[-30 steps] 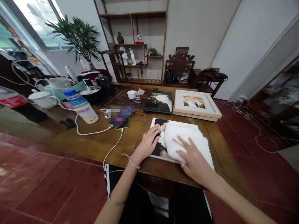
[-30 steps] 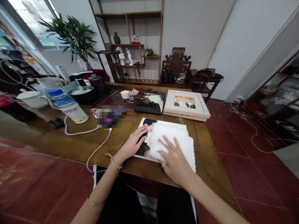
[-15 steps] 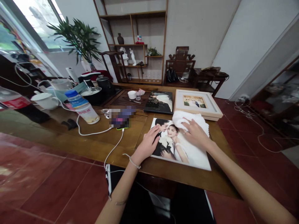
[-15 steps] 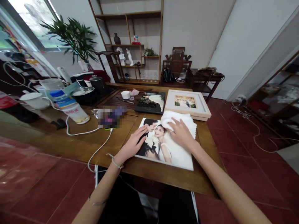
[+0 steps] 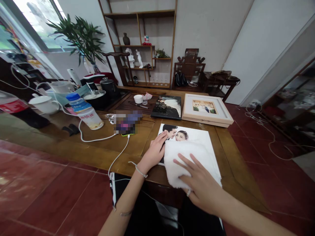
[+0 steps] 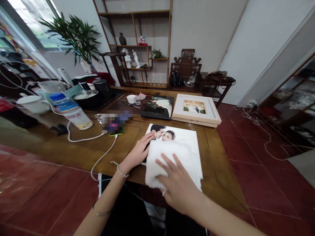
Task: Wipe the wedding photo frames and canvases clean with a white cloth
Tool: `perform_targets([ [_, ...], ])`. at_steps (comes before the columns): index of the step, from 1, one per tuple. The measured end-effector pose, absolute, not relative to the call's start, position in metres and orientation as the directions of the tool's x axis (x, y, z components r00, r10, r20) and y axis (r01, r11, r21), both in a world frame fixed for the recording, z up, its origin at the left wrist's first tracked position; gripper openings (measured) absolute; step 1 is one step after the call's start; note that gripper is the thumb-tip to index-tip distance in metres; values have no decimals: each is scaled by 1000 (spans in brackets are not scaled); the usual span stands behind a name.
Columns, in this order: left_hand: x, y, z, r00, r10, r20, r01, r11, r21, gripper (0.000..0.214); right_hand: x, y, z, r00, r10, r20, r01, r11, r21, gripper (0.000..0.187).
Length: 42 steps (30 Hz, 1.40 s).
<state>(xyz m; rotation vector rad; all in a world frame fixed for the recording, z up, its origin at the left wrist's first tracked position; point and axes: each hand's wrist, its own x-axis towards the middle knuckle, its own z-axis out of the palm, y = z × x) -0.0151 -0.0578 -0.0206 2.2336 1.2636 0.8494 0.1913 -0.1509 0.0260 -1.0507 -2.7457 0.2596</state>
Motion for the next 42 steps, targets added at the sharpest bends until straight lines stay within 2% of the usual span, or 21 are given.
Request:
perform_targets([
  [11, -11, -59, -19, 353, 886, 302, 620, -463, 633, 43, 224, -37, 22, -548, 780, 301, 790, 601, -122, 24],
  [17, -9, -57, -19, 357, 889, 288, 636, -457, 622, 43, 212, -65, 21, -578, 768, 276, 770, 625, -128, 26],
  [25, -13, -57, -23, 374, 879, 295, 613, -473, 633, 44, 189, -146, 28, -738, 651, 177, 610, 756, -237, 31],
  [29, -11, -57, -22, 367, 875, 315, 609, -483, 629, 44, 200, -112, 25, -699, 680, 220, 654, 733, -187, 31],
  [32, -10, -58, -21, 353, 879, 319, 615, -476, 629, 43, 211, -67, 22, -606, 752, 259, 755, 646, -109, 28],
  [36, -10, -58, -20, 362, 876, 319, 611, -481, 628, 43, 218, -24, 23, -516, 806, 290, 823, 560, -91, 30],
  [42, -10, -57, -21, 347, 883, 317, 616, -469, 633, 43, 206, -45, 23, -591, 761, 266, 770, 631, -94, 29],
])
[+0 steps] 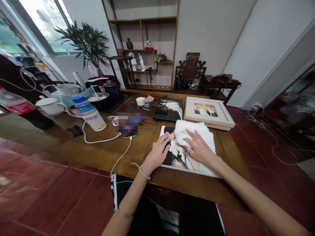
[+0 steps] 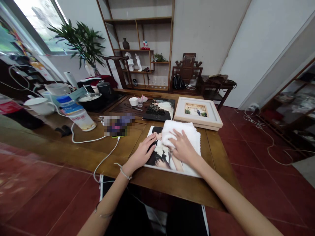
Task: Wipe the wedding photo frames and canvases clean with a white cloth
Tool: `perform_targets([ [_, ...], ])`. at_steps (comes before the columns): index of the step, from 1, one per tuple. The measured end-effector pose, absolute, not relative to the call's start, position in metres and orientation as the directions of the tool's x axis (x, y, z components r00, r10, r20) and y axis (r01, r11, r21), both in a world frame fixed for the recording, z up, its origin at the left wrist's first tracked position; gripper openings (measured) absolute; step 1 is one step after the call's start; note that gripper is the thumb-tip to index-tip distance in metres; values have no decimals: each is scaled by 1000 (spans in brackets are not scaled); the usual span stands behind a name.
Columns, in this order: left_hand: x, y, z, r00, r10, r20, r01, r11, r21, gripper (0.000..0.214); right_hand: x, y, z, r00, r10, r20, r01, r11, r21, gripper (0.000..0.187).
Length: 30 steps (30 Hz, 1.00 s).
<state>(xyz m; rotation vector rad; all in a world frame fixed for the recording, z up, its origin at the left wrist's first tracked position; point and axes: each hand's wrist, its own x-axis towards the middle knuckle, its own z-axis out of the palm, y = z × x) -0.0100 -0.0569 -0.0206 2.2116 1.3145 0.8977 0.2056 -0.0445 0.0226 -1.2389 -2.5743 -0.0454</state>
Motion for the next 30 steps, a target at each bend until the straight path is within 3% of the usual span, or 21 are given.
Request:
perform_targets([
  [5, -12, -56, -24, 370, 870, 326, 603, -492, 628, 44, 195, -108, 27, -716, 658, 233, 630, 753, -191, 28],
  [9, -11, -57, -22, 359, 878, 316, 620, -478, 623, 43, 206, -127, 31, -705, 681, 198, 642, 731, -232, 29],
  [14, -10, -58, -18, 355, 885, 301, 623, -464, 630, 43, 237, -102, 25, -540, 803, 251, 801, 582, -142, 23],
  [17, -9, -58, -18, 354, 884, 304, 614, -465, 637, 42, 240, -81, 24, -380, 890, 252, 903, 416, -107, 28],
  [20, -9, -60, -17, 316, 882, 351, 579, -472, 665, 42, 219, -69, 26, -330, 911, 247, 927, 362, -96, 33],
  [24, -11, -63, -11, 191, 862, 469, 488, -498, 717, 40, 173, -77, 26, -476, 854, 209, 855, 505, -119, 33],
  [27, -12, -63, -10, 122, 855, 504, 430, -503, 749, 39, 155, -100, 26, -643, 737, 208, 712, 676, -193, 26],
  [30, -12, -61, -11, 104, 850, 517, 437, -506, 744, 39, 161, -126, 31, -719, 669, 188, 617, 739, -271, 24],
])
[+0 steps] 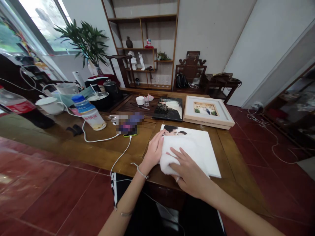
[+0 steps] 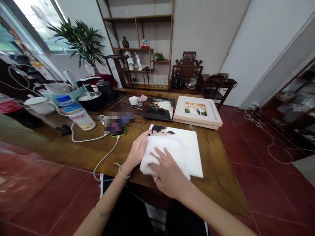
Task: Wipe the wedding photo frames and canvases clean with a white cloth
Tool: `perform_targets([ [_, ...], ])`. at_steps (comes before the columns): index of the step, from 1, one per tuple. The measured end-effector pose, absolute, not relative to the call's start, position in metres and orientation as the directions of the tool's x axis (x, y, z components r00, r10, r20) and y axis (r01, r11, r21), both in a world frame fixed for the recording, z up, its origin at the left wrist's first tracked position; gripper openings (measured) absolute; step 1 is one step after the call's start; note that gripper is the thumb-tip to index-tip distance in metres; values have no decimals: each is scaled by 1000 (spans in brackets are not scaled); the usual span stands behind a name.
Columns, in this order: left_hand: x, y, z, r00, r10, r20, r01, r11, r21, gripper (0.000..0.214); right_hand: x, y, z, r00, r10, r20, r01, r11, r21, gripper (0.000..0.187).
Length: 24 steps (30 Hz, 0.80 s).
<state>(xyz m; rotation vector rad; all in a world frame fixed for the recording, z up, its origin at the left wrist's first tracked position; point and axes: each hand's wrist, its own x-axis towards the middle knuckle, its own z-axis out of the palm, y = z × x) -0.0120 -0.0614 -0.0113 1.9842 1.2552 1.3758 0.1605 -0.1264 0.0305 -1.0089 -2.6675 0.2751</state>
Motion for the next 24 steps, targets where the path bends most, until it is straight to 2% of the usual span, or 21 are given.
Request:
perform_targets([
  [3, -10, -61, -14, 179, 847, 501, 508, -515, 690, 38, 180, -144, 36, -677, 717, 167, 663, 693, -285, 26],
  [7, -8, -61, -16, 270, 844, 464, 561, -529, 636, 39, 209, -136, 37, -496, 840, 219, 803, 540, -253, 28],
  [11, -9, -60, -18, 295, 850, 437, 580, -522, 625, 39, 225, -96, 37, -318, 914, 251, 856, 391, -338, 29],
  [20, -8, -57, -20, 295, 835, 465, 573, -544, 613, 35, 166, -12, 51, -436, 878, 197, 731, 473, -491, 33],
  [24, -8, -56, -21, 277, 834, 477, 592, -539, 599, 33, 144, -4, 47, -481, 851, 210, 690, 516, -508, 30],
])
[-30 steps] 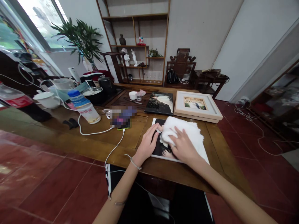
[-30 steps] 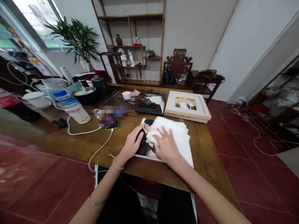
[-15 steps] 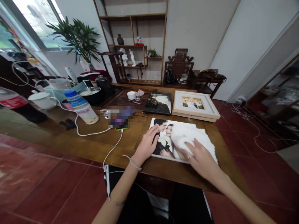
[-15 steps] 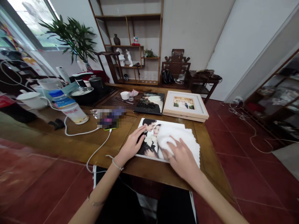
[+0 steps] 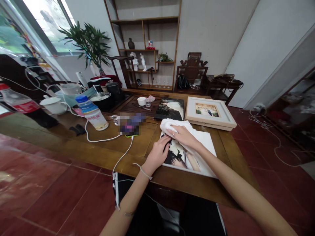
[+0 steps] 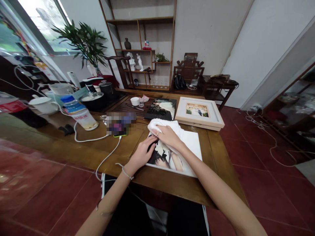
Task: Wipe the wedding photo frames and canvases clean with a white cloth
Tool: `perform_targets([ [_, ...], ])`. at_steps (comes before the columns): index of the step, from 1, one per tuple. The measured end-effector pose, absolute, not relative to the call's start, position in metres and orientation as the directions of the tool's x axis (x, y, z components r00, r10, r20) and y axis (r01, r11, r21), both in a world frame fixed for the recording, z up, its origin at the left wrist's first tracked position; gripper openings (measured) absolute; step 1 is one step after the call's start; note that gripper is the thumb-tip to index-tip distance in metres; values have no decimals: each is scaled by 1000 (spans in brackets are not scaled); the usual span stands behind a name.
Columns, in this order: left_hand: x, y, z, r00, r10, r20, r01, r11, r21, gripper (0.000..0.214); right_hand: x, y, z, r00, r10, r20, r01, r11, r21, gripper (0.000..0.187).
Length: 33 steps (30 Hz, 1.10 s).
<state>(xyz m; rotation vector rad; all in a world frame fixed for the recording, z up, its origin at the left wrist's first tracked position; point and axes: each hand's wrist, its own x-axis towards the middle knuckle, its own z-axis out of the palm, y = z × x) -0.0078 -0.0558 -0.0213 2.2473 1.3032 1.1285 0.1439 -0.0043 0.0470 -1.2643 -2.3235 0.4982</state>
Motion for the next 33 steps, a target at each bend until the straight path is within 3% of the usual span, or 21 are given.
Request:
perform_targets([
  [9, -7, -57, -20, 296, 851, 434, 588, -520, 619, 38, 219, -26, 32, -395, 884, 249, 747, 467, -472, 32],
  [17, -8, -56, -19, 291, 857, 426, 598, -510, 618, 37, 272, -37, 12, -294, 901, 320, 837, 404, -368, 31],
  [26, -8, -57, -16, 285, 863, 418, 602, -501, 622, 36, 254, -73, 10, -457, 809, 370, 806, 553, -212, 21],
  [33, -9, -56, -21, 294, 860, 418, 620, -504, 601, 37, 221, -144, 27, -719, 656, 231, 625, 755, -200, 25],
])
